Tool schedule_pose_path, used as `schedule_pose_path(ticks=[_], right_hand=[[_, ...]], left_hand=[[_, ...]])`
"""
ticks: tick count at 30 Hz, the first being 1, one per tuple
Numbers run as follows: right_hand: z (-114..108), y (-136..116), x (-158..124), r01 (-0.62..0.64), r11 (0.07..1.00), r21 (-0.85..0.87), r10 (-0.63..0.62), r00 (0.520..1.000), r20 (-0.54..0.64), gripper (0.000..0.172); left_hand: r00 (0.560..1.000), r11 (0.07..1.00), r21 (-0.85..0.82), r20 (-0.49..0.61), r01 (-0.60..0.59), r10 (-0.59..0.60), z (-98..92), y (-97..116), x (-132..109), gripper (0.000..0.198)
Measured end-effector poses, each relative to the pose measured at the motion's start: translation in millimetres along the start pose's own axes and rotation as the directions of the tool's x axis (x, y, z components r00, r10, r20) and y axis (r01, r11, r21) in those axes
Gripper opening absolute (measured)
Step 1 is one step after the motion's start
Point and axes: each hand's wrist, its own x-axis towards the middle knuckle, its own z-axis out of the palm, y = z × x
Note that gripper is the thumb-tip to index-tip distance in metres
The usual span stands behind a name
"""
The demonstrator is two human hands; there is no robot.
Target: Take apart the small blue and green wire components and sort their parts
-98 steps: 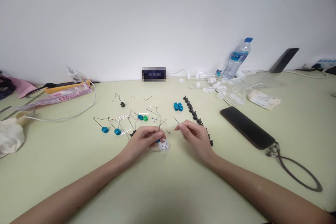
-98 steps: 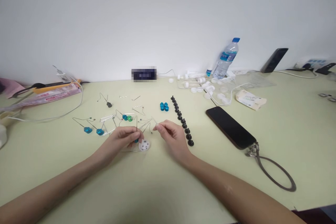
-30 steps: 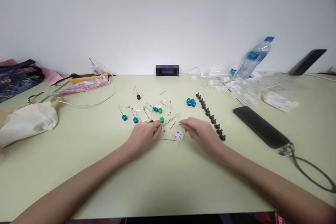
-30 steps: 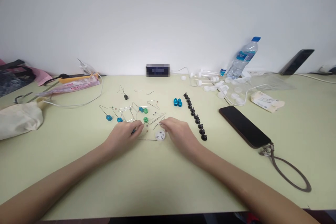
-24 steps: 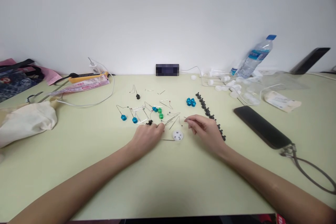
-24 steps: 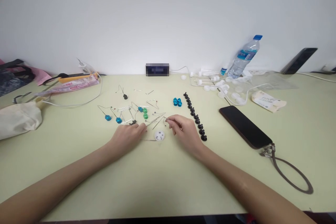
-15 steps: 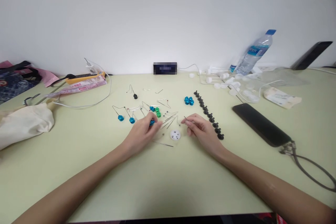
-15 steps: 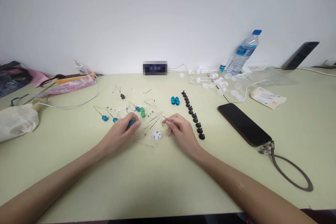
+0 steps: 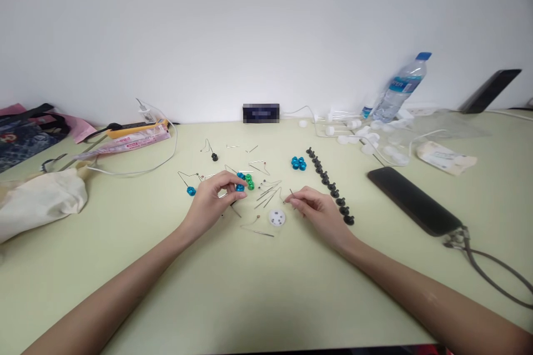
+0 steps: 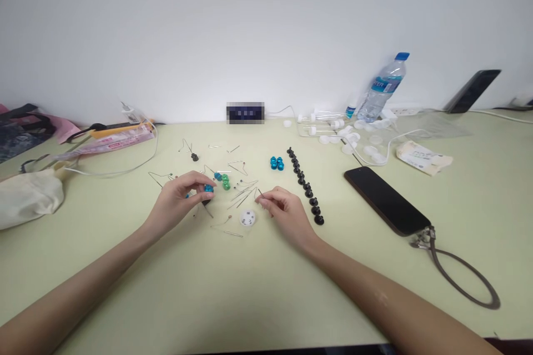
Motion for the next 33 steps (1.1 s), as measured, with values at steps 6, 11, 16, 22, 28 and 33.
schedule_pose_path(ticks=[6,11,16,22,28,33], right_hand=[[2,-5,-8,0.221,0.970,-0.103,-0.231,0.968,-0.099,0.020],[9,-11,-27,0.577,0.808,-0.119,-0.589,0.785,-0.195,0.026],[11,-9,-27,0.610,0.786,-0.106,-0.619,0.773,-0.138,0.026],[8,0,-20,0.584,0.808,-0.084,-0.590,0.800,-0.110,0.023],[12,2,-21,0.628,0.778,-0.028,-0.628,0.776,-0.048,0.023],[12,2,-21,0.626,0.779,-0.034,-0.627,0.779,-0.025,0.022]], left_hand=[[0.993,0.991,0.127,0.113,-0.053,0.038,11.1,12,30,0.012],[0.938,0.900,0.324,0.284,-0.290,0.200,65.2,21,80,0.012],[0.908,0.854,0.366,0.335,-0.370,0.250,115.9,20,100,0.010],[0.909,0.834,0.411,0.346,-0.370,0.233,127.6,14,104,0.017],[0.921,0.841,0.426,0.339,-0.334,0.194,124.1,16,106,0.014],[0.932,0.841,0.444,0.316,-0.309,0.176,129.3,20,108,0.016]])
